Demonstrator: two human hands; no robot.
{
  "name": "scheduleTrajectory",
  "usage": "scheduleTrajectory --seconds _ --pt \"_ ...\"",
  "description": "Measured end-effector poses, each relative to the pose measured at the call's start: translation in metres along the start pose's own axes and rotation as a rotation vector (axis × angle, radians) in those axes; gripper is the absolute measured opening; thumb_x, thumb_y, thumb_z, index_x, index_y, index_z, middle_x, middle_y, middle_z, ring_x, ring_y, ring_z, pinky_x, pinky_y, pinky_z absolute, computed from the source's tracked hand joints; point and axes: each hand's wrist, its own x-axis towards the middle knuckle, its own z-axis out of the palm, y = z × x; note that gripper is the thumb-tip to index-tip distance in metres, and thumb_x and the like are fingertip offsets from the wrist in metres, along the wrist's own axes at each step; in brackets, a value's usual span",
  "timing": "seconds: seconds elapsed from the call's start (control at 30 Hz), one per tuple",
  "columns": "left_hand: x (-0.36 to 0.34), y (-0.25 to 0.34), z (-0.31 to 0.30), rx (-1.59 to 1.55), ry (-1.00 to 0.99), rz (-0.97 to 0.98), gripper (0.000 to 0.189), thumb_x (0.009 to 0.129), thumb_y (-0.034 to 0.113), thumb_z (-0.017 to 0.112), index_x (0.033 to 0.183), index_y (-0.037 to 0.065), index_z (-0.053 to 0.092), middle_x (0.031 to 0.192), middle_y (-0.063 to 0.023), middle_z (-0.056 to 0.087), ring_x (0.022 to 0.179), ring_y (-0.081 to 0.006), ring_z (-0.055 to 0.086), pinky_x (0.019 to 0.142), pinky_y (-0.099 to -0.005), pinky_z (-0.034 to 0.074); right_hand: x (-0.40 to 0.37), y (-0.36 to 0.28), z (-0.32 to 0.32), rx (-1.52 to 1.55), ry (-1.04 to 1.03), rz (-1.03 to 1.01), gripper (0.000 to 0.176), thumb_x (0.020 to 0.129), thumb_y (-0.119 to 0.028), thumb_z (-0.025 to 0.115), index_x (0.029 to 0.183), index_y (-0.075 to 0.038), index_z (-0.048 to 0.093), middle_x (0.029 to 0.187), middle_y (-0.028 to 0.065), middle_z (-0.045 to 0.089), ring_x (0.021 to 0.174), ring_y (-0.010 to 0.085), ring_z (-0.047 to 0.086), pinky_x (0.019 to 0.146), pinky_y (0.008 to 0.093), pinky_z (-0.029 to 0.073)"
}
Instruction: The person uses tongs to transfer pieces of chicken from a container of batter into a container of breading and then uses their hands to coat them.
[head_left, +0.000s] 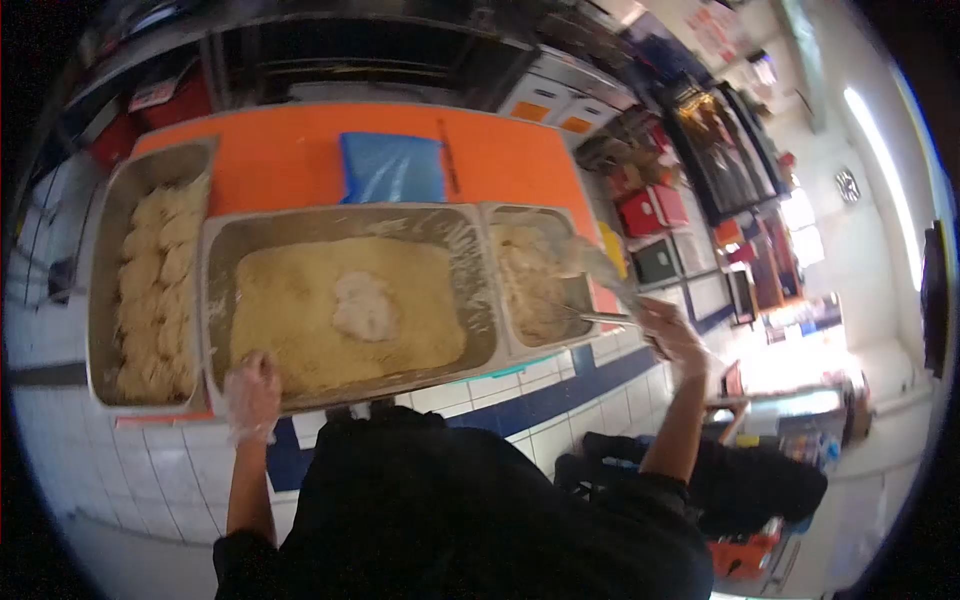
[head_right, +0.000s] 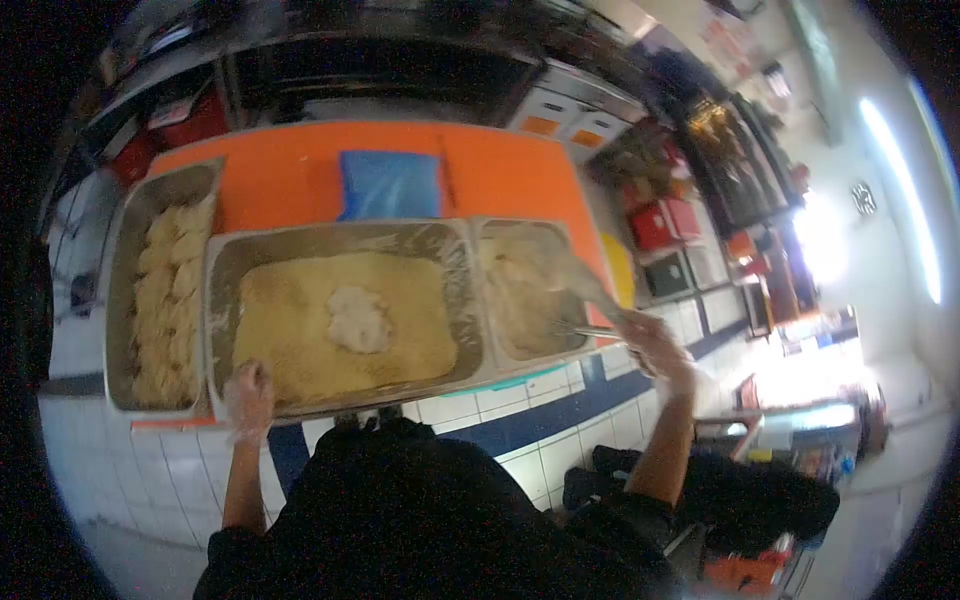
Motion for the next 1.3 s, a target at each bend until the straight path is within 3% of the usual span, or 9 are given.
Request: scheduleTrajectory --seconds 0.13,0.33,0.47,0.57,0.77,0.83,0.97,1.17,1.3 --pt "-0.001 -0.009 0.009 -0.111 0.110 0.074 0.019 0.086 0.019 0.058 0.093 0.003 0.064 0.090 -0.0196 0.065 0.085 -0.0374 0.062 0.076 -0.0449 0.048 -0.031 -0.057 0.012 0.012 -0.073 -0.153 0.045 0.089 -0.033 0.063 0.123 -0.004 0.056 0.054 -0.0084 0.040 0.038 0.0006 0.031 0.033 0.0187 0.022" --pt "-0.004 -0.018 0.010 -0.462 0.273 -0.181 0.017 0.087 0.016 0.059 0.094 0.001 0.063 0.095 -0.0172 0.065 0.088 -0.0339 0.061 0.078 -0.0405 0.048 -0.007 -0.055 0.080 0.244 -0.173 -0.328 0.044 0.088 -0.026 0.062 0.122 0.001 0.054 0.059 -0.0046 0.047 0.037 0.0023 0.033 0.034 0.0201 0.023" --pt "-0.011 -0.019 0.003 -0.374 0.219 0.064 0.015 0.087 0.014 0.059 0.098 0.004 0.061 0.097 -0.0162 0.065 0.090 -0.0348 0.060 0.077 -0.0414 0.048 0.049 -0.036 0.174 0.124 -0.579 -0.047 0.051 0.089 -0.029 0.063 0.129 0.000 0.049 0.061 -0.0046 0.045 0.039 0.0026 0.035 0.035 0.0200 0.028" --pt "-0.013 -0.017 0.004 -0.319 0.212 0.160 0.017 0.087 0.014 0.058 0.101 0.006 0.060 0.098 -0.0150 0.064 0.090 -0.0353 0.060 0.077 -0.0429 0.049 0.047 -0.013 0.223 0.277 -0.357 0.081 0.051 0.088 -0.030 0.065 0.128 -0.003 0.049 0.061 -0.0054 0.044 0.040 0.0014 0.034 0.035 0.0182 0.025" --pt "-0.012 -0.025 0.022 -0.105 0.203 0.309 0.016 0.088 0.018 0.057 0.099 0.007 0.060 0.096 -0.0150 0.064 0.087 -0.0348 0.061 0.076 -0.0441 0.048 0.006 -0.048 0.126 0.132 -0.330 -0.042 0.045 0.086 -0.029 0.067 0.123 -0.008 0.052 0.061 -0.0065 0.043 0.041 0.0008 0.033 0.036 0.0175 0.020" --pt "-0.010 -0.011 0.009 -0.121 0.087 0.114 0.018 0.089 0.019 0.056 0.102 0.007 0.059 0.097 -0.0148 0.064 0.088 -0.0351 0.061 0.077 -0.0448 0.048 -0.005 -0.058 0.096 0.067 -0.243 -0.089 0.038 0.085 -0.029 0.067 0.113 -0.008 0.056 0.061 -0.0066 0.043 0.040 0.0008 0.031 0.035 0.0173 0.019" --pt "-0.010 -0.017 0.015 -0.055 0.093 0.160 0.018 0.091 0.020 0.054 0.102 0.006 0.059 0.097 -0.0151 0.064 0.089 -0.0357 0.060 0.077 -0.0457 0.048 0.027 -0.056 0.065 -0.689 -0.013 -0.123 0.034 0.085 -0.037 0.059 0.098 -0.005 0.060 0.072 0.0084 0.059 0.068 0.0189 0.060 0.061 0.0346 0.045" --pt "-0.009 -0.024 0.025 -0.020 0.055 -0.070 0.023 0.092 0.023 0.054 0.104 0.004 0.061 0.105 -0.0168 0.063 0.099 -0.0374 0.058 0.085 -0.0464 0.046 0.124 -0.024 0.042 -1.349 -0.213 -0.648 0.032 0.087 -0.031 0.052 0.102 -0.005 0.063 0.096 0.0163 0.066 0.092 0.0312 0.065 0.078 0.0394 0.050" --pt "-0.012 -0.027 0.029 0.177 0.104 -0.156 0.022 0.091 0.020 0.055 0.105 0.003 0.061 0.104 -0.0174 0.064 0.098 -0.0367 0.059 0.085 -0.0461 0.046 0.184 -0.041 0.051 -1.526 -0.178 -0.480 0.027 0.086 -0.022 0.053 0.105 -0.006 0.064 0.096 0.0153 0.067 0.097 0.0309 0.064 0.082 0.0381 0.051"
